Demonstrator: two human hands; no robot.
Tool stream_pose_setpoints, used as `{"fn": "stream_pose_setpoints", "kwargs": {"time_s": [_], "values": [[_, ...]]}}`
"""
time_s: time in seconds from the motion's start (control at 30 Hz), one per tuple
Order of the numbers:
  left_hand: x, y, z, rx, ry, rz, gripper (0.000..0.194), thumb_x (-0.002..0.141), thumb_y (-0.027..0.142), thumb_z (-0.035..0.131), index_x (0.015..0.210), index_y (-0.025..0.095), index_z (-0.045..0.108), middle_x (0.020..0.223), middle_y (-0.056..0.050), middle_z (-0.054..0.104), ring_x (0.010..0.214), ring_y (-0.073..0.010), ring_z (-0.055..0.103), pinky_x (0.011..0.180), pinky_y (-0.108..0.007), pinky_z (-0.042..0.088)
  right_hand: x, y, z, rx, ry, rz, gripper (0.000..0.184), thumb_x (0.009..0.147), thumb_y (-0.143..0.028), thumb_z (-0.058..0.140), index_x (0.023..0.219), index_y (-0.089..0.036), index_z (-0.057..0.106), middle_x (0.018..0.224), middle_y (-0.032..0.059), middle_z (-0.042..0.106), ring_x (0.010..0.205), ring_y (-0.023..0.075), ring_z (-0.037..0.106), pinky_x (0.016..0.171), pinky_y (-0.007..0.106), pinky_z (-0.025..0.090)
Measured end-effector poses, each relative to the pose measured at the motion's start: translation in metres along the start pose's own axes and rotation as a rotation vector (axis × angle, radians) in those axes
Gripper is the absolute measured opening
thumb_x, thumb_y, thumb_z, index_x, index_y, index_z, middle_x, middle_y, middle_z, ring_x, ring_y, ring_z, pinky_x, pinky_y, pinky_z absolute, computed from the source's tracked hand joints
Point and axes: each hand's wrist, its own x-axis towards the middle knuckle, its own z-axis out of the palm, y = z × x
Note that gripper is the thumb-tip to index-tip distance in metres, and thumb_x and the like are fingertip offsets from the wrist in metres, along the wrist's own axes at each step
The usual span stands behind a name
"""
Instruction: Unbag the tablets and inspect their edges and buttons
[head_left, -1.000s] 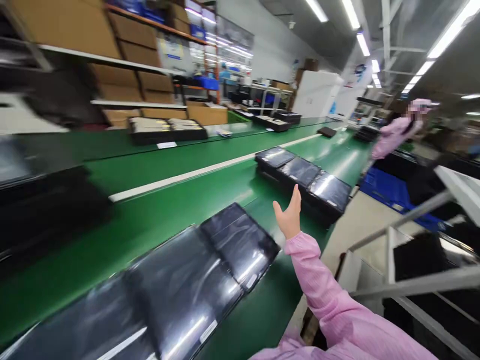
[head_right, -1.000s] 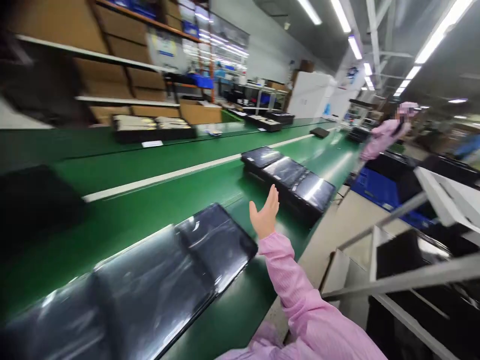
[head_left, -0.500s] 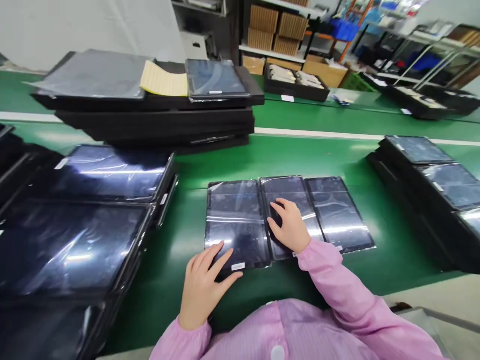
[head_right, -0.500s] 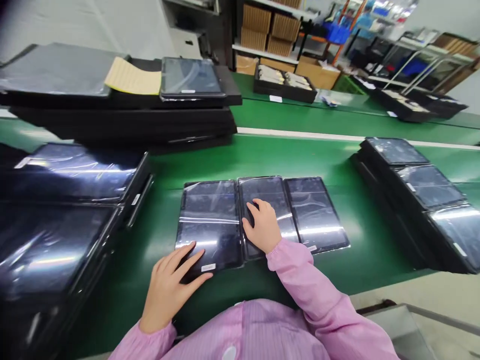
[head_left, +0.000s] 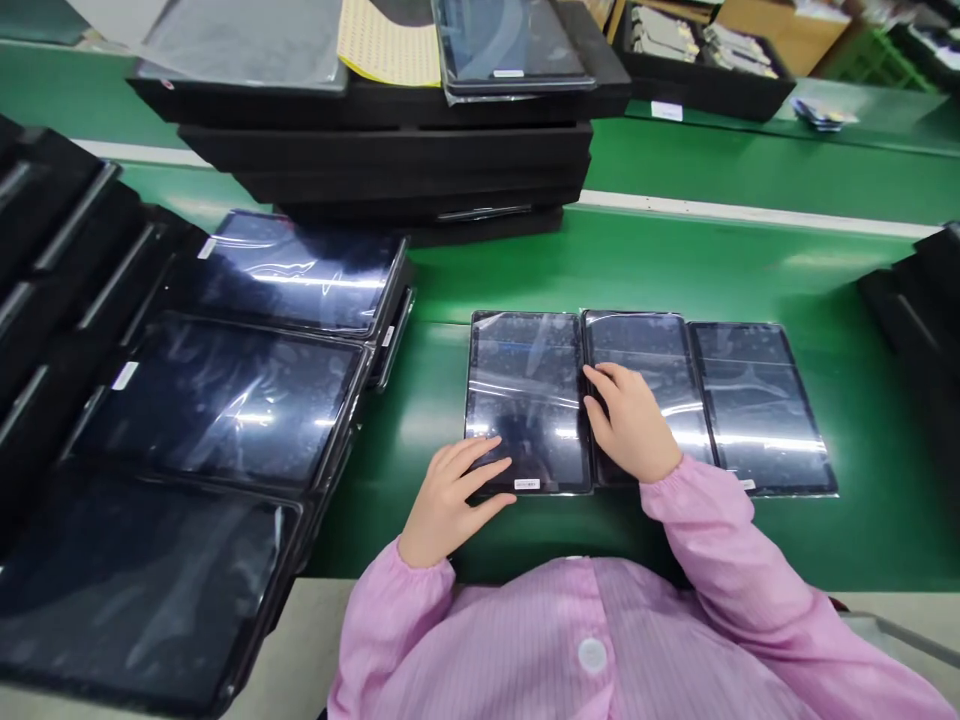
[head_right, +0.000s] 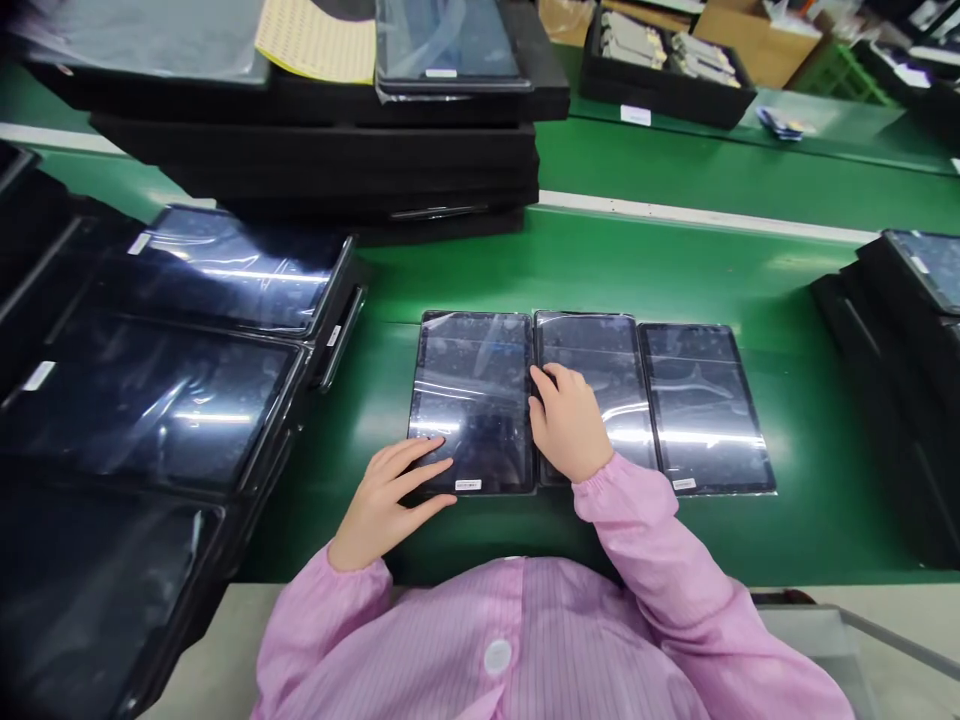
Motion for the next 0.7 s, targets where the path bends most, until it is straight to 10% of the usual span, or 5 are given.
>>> {"fn": "stream_pose_setpoints", "kwargs": {"time_s": [0.33,0.7], "values": [[-0.033,0.016,0.032,0.042,0.275,-0.453,0.066,0.097,0.038,0.058,0.157,0.027,0.034,0.144,-0.016,0.06,0.136,-0.0316,0.056,0.109,-0.051,0.049,0.111,0.016,-0.002,0.035,-0.027,0.059,0.032,0.088,-0.03,0.071,0.117,-0.018,0.077,0.086,0.0085,0.067,0.077,0.0265,0.066,0.078,0.04,0.053],[-0.028,0.028,0.041,0.134,0.229,-0.522,0.06,0.092,0.038,0.057,0.148,0.02,0.045,0.138,-0.016,0.067,0.131,-0.033,0.062,0.114,-0.054,0.038,0.074,0.031,-0.032,0.27,0.104,-0.192,0.015,0.085,-0.037,0.068,0.079,-0.027,0.077,0.09,0.0068,0.066,0.089,0.0278,0.068,0.086,0.048,0.056]]}}
